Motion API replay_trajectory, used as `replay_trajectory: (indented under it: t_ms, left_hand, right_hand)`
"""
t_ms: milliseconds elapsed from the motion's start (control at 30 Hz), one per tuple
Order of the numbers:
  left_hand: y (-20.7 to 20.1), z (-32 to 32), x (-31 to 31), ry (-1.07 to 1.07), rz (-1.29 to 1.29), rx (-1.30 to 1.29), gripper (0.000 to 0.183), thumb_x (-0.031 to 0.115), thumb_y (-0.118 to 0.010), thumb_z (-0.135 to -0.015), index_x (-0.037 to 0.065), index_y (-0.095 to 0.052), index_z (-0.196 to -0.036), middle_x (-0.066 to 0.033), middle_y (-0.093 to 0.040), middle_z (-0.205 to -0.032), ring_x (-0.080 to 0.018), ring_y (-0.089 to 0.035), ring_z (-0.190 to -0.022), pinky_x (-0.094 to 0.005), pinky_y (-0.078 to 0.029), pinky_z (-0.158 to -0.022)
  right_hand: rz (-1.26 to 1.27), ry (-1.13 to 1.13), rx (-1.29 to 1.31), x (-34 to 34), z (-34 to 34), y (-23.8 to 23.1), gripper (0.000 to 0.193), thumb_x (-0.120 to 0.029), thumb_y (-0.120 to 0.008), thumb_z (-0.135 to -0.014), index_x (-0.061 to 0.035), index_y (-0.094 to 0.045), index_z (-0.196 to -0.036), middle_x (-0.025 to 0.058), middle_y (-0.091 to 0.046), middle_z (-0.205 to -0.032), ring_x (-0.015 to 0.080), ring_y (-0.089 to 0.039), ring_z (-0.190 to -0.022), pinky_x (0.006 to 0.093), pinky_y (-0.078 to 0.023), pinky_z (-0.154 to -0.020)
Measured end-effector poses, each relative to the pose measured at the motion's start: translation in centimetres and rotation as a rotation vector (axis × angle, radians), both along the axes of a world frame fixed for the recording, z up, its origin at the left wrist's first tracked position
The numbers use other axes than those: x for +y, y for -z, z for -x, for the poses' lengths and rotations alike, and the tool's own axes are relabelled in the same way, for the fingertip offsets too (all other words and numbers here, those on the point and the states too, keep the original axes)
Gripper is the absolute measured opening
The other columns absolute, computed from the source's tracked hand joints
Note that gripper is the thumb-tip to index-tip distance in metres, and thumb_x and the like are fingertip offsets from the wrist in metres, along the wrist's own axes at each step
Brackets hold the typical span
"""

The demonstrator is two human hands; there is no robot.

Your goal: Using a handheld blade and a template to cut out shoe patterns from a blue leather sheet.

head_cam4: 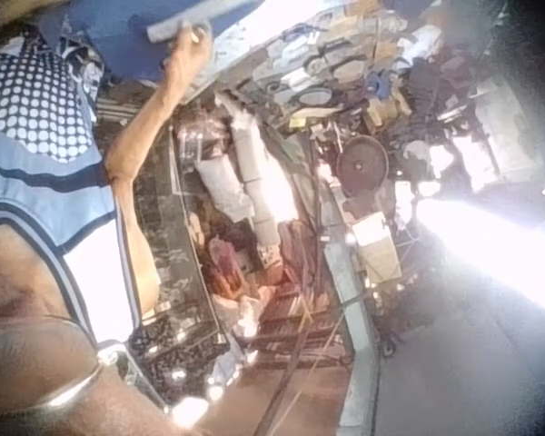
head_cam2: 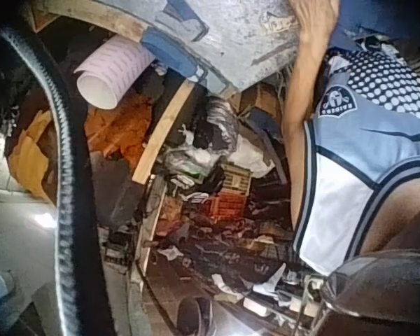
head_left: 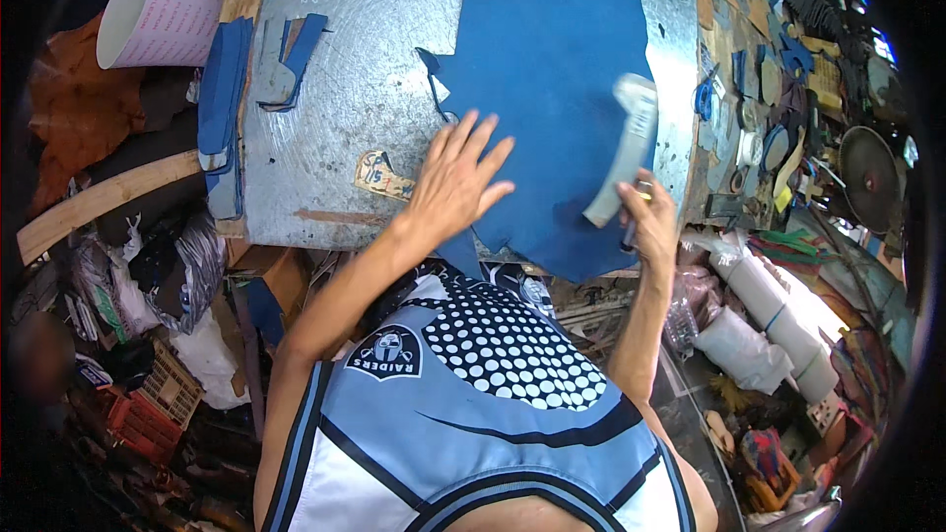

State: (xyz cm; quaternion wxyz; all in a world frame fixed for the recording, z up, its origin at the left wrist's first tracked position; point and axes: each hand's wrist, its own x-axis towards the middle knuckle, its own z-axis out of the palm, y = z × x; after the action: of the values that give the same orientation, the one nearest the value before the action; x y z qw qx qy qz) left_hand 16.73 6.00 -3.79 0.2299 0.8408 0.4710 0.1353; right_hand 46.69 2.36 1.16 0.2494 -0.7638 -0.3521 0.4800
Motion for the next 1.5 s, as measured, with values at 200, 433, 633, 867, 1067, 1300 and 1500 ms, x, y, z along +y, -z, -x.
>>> replay_trajectory:
  t_ms: [200, 433, 633, 867, 1067, 1300, 1500]
  left_hand:
    - [2.2, 6.4, 5.5, -0.09, 0.005, 0.369, 0.051, 0.048, -0.056, -0.095, 0.013, -0.062, -0.132, -0.0181, -0.036, -0.156, -0.0343, -0.024, -0.149, -0.0563, -0.017, -0.121]
    - [0.9, 12.5, 9.1, -0.205, -0.199, 0.351, 0.035, 0.034, -0.067, -0.092, 0.005, -0.071, -0.111, -0.0189, -0.059, -0.136, -0.0326, -0.045, -0.138, -0.0577, -0.028, -0.115]
    - [3.3, 4.5, 5.2, -0.253, -0.182, -0.005, 0.066, 0.038, -0.074, -0.087, 0.001, -0.052, -0.138, -0.0222, -0.059, -0.133, -0.0355, -0.049, -0.134, -0.0583, -0.029, -0.114]
    - [5.2, 2.1, 2.7, -0.325, -0.127, -0.064, 0.097, 0.045, -0.079, -0.08, -0.002, -0.032, -0.15, -0.0215, -0.056, -0.139, -0.0441, -0.033, -0.143, -0.0589, -0.019, -0.117]
    - [5.5, 1.9, 2.2, -0.33, -0.105, -0.102, 0.096, 0.043, -0.078, -0.081, -0.001, -0.029, -0.151, -0.0216, -0.05, -0.145, -0.0451, -0.029, -0.144, -0.0599, -0.016, -0.118]
    - [5.3, 1.7, 1.8, -0.326, -0.068, -0.082, 0.096, 0.044, -0.078, -0.081, -0.001, -0.031, -0.151, -0.0213, -0.044, -0.15, -0.0433, -0.027, -0.146, -0.0582, -0.014, -0.119]
    - [5.4, 1.9, 2.2, -0.332, -0.106, -0.114, 0.096, 0.042, -0.078, -0.08, -0.003, -0.031, -0.15, -0.0232, -0.05, -0.145, -0.0445, -0.029, -0.145, -0.0584, -0.015, -0.118]
  right_hand:
    - [-0.008, -0.172, 0.113, 1.3, 5.4, 3.4, 0.049, -0.004, -0.061, -0.092, -0.0057, -0.055, -0.141, -0.0001, -0.059, -0.084, 0.0067, -0.051, -0.069, 0.0238, -0.044, -0.061]
    - [-0.041, -0.184, 0.167, 3.0, 10.6, 3.8, 0.051, -0.004, -0.062, -0.092, -0.0147, -0.055, -0.142, -0.0015, -0.055, -0.081, 0.0069, -0.051, -0.068, 0.0256, -0.045, -0.059]
    - [0.009, -0.29, 0.034, 4.0, 13.1, 4.4, 0.049, -0.014, -0.061, -0.091, -0.0116, -0.056, -0.139, 0.0184, -0.071, -0.092, 0.0235, -0.069, -0.077, 0.0387, -0.053, -0.071]
    - [0.028, -0.289, 0.007, 4.2, 13.4, 3.6, 0.049, -0.014, -0.061, -0.091, -0.0113, -0.057, -0.139, 0.0183, -0.069, -0.083, 0.0217, -0.066, -0.072, 0.0379, -0.052, -0.069]
    - [0.055, -0.325, -0.016, 4.2, 13.3, 3.7, 0.049, -0.014, -0.061, -0.09, -0.0105, -0.057, -0.138, 0.0191, -0.069, -0.083, 0.0215, -0.065, -0.067, 0.0376, -0.052, -0.068]
    - [-0.033, -0.352, -0.025, 4.2, 13.1, 4.5, 0.049, -0.015, -0.061, -0.09, -0.0101, -0.057, -0.138, 0.0246, -0.071, -0.096, 0.0298, -0.07, -0.076, 0.0406, -0.053, -0.072]
    - [-0.178, -0.434, -0.095, 3.7, 12.7, 5.8, 0.049, -0.017, -0.064, -0.091, -0.012, -0.056, -0.139, 0.0264, -0.071, -0.096, 0.0382, -0.071, -0.082, 0.0443, -0.054, -0.073]
